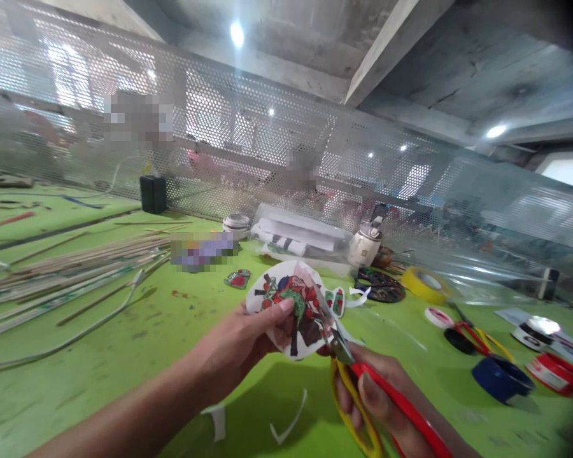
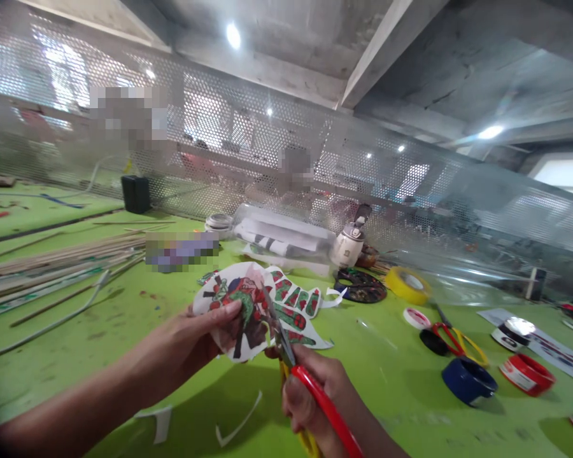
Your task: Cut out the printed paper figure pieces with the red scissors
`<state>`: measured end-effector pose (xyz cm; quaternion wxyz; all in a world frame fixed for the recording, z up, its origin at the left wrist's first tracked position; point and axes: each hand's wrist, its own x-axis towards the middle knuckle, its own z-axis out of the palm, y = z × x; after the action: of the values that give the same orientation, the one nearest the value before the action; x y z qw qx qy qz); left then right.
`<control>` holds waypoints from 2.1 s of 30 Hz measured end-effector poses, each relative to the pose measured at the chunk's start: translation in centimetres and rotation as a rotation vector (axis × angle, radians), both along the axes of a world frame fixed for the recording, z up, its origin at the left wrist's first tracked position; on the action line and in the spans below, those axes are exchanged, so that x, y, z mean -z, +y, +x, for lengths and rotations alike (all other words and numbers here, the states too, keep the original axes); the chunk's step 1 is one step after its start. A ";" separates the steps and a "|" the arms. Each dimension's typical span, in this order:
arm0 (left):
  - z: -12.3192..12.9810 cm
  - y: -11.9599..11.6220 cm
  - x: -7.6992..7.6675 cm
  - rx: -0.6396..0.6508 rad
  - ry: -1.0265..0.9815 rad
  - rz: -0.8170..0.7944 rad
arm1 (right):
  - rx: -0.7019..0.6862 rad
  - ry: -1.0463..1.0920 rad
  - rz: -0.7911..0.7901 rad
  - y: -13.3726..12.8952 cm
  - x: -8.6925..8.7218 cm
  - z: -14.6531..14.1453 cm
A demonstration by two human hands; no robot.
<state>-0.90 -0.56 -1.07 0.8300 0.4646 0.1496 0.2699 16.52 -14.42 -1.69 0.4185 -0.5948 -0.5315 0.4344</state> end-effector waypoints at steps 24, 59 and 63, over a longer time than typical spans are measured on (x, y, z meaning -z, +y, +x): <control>-0.3 -0.3 -0.3 -0.016 -0.008 -0.024 | -0.032 -0.104 0.117 0.6 0.3 -0.8; -0.4 -0.4 -0.4 -0.029 0.035 -0.056 | -0.066 -0.109 0.158 0.5 0.4 -0.4; -0.2 -0.4 -0.4 -0.049 0.024 -0.078 | -0.059 -0.098 0.135 0.6 0.8 -0.2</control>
<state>-1.11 -0.96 -0.62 0.8388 0.4315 0.1810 0.2784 16.33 -13.84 -2.45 0.4182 -0.5698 -0.5966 0.3802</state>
